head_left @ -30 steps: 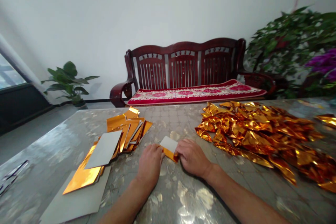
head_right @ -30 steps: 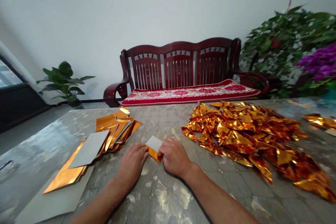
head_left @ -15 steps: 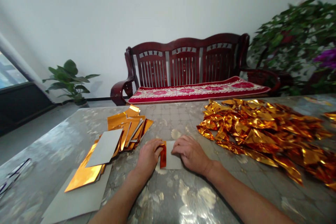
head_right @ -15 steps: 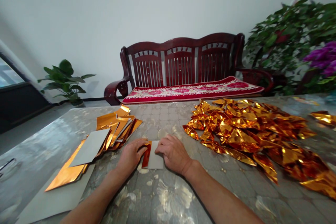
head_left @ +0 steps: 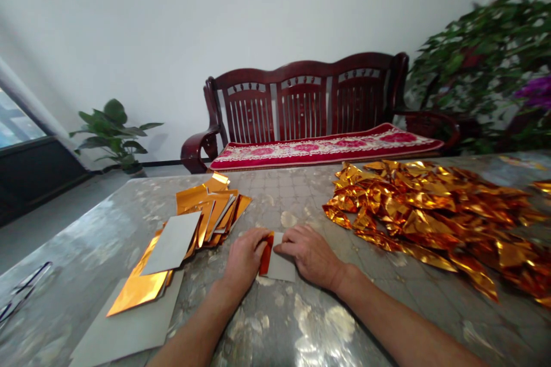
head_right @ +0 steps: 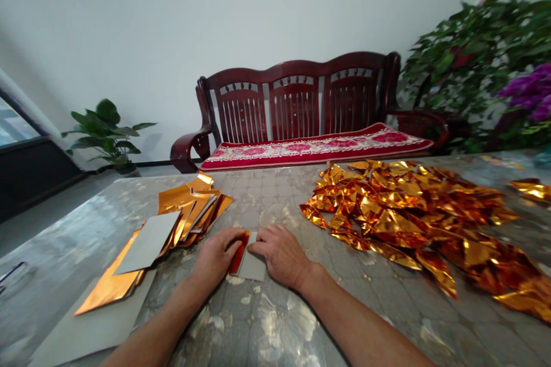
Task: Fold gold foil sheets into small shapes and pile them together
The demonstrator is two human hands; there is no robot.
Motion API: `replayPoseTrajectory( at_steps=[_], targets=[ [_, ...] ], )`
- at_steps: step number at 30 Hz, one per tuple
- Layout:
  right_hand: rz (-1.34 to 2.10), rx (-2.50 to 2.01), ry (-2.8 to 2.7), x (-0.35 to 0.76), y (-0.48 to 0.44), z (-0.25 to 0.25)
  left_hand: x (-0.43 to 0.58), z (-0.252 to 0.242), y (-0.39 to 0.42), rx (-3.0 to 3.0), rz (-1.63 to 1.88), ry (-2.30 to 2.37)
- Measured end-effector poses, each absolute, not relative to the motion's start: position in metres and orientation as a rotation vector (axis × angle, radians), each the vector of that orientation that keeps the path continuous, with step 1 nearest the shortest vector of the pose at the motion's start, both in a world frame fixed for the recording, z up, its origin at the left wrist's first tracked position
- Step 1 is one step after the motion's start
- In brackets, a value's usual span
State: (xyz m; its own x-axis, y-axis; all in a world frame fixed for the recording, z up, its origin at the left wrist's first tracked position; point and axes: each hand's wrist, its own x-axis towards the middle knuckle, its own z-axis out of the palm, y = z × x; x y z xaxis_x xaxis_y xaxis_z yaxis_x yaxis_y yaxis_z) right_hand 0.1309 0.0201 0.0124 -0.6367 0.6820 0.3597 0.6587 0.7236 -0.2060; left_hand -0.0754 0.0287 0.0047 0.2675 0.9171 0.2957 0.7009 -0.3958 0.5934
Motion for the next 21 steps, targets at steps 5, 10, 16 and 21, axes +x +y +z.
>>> replayPoseTrajectory(
  at_steps=[5,10,16,21],
  targets=[
    [0.070,-1.038,-2.521,0.1300,0.0200,0.0124,-0.0757,0.0041,0.0288,2.202,0.855,1.486],
    [0.065,-1.042,-2.526,0.1299,0.0195,0.0133,-0.0755,0.0052,0.0283,2.209,0.834,1.493],
    [0.056,-1.044,-2.540,0.1293,0.0189,0.0151,-0.0753,0.0062,0.0277,2.220,0.831,1.502],
    [0.037,-1.045,-2.548,0.1285,0.0186,0.0149,-0.0750,0.0060,0.0275,2.231,0.834,1.511]
  ],
)
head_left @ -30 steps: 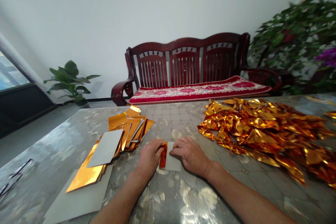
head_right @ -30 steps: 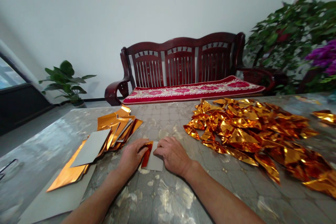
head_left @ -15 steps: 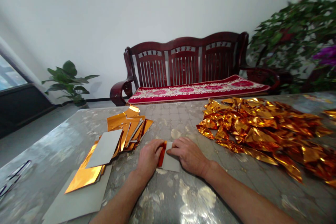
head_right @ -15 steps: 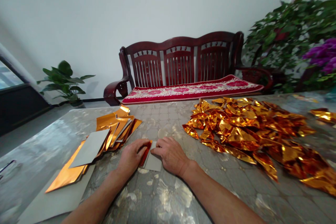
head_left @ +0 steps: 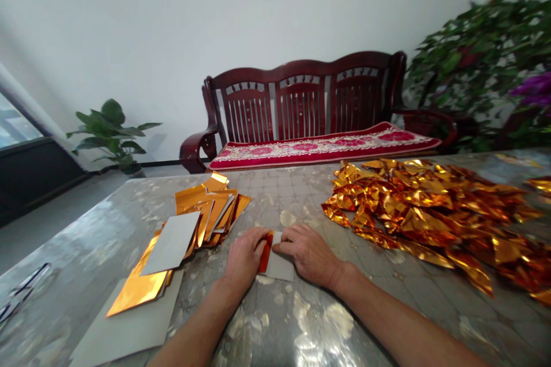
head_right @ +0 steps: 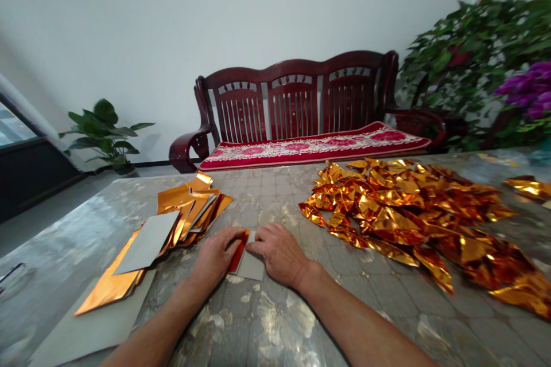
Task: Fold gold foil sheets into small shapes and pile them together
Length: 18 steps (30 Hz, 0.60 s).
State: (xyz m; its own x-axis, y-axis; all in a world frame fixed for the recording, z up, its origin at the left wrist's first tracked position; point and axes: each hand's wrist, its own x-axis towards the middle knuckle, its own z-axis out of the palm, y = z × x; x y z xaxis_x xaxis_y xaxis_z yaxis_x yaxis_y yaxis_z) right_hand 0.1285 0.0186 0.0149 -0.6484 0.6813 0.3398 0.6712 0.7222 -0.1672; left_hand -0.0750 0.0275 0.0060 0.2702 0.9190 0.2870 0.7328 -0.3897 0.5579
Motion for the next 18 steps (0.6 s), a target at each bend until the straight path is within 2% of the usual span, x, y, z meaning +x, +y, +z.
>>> replayPoseTrajectory(
  at_steps=[18],
  targets=[
    [-0.019,-1.102,-2.623,0.118,0.016,0.019,-0.076,-0.003,0.033,2.236,0.934,1.518]
  ],
)
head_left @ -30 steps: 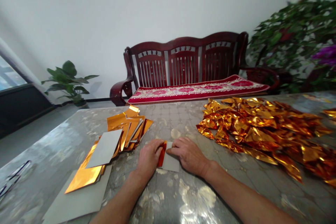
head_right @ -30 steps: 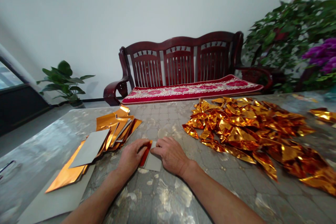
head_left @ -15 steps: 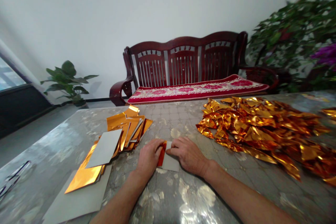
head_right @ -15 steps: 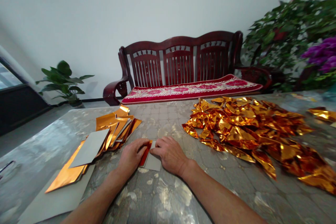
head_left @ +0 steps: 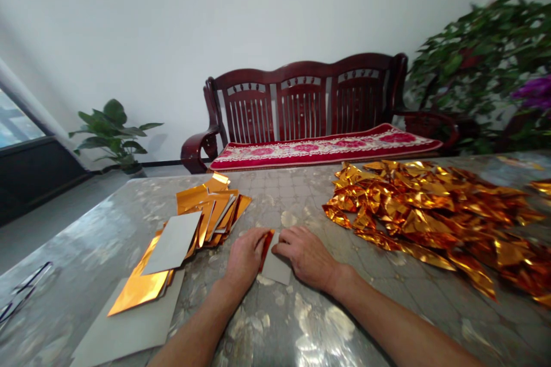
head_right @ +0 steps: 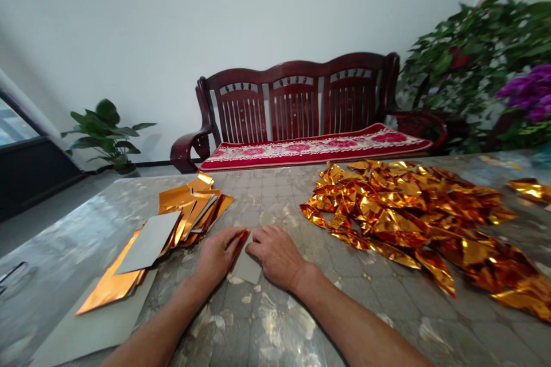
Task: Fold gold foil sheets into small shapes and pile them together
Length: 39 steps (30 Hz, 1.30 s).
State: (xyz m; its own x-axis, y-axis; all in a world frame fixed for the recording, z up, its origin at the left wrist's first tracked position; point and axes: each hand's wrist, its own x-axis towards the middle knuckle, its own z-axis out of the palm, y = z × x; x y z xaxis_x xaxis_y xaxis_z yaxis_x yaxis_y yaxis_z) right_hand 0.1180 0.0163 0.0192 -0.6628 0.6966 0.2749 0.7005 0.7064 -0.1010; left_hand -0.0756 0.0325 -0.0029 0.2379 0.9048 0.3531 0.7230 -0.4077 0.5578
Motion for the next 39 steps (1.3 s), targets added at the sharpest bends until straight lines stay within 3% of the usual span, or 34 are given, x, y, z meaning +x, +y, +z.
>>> replayPoseTrajectory(
  at_steps=[6,10,13,20,39],
  targets=[
    [-0.074,-1.154,-2.615,0.116,0.017,0.023,-0.076,-0.001,0.029,2.264,1.129,1.524],
    [-0.109,-1.293,-2.543,0.117,0.022,0.023,-0.068,0.010,0.017,2.486,1.223,1.250],
    [-0.134,-1.422,-2.502,0.118,0.024,0.022,-0.058,0.014,0.012,2.552,1.098,1.080],
    [-0.158,-1.553,-2.430,0.121,0.020,0.027,-0.046,0.004,0.014,2.563,0.754,1.285],
    [-0.147,-1.422,-2.503,0.142,0.031,0.027,-0.042,0.042,0.032,2.868,0.193,1.458]
  ],
)
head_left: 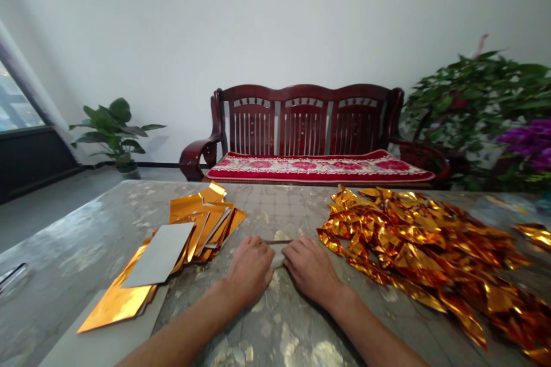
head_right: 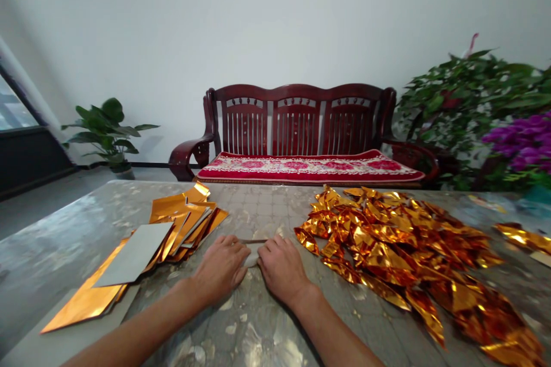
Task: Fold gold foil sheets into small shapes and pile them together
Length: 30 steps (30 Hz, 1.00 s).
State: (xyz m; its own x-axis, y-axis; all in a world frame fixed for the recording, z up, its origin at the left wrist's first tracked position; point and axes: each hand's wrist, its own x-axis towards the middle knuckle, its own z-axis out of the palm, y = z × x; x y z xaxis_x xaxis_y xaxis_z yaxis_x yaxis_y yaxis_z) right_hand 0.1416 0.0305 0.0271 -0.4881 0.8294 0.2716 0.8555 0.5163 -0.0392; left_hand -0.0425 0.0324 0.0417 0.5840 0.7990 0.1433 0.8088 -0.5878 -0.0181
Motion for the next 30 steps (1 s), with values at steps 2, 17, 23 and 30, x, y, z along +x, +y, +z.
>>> replayPoseTrajectory(
  at_steps=[2,17,23,30],
  targets=[
    [-0.121,-1.411,-2.494,0.143,0.030,0.029,-0.042,0.038,0.033,-2.720,-0.206,-1.424],
    [-0.157,-1.379,-2.364,0.144,0.039,0.015,-0.050,0.023,0.035,-2.682,-0.405,-1.548],
    [-0.079,-1.323,-2.353,0.147,0.033,0.022,-0.050,0.020,0.038,-2.662,-0.427,-1.541],
    [-0.015,-1.400,-2.258,0.153,0.043,0.015,-0.055,0.016,0.044,-2.637,-0.650,-1.665]
  ],
)
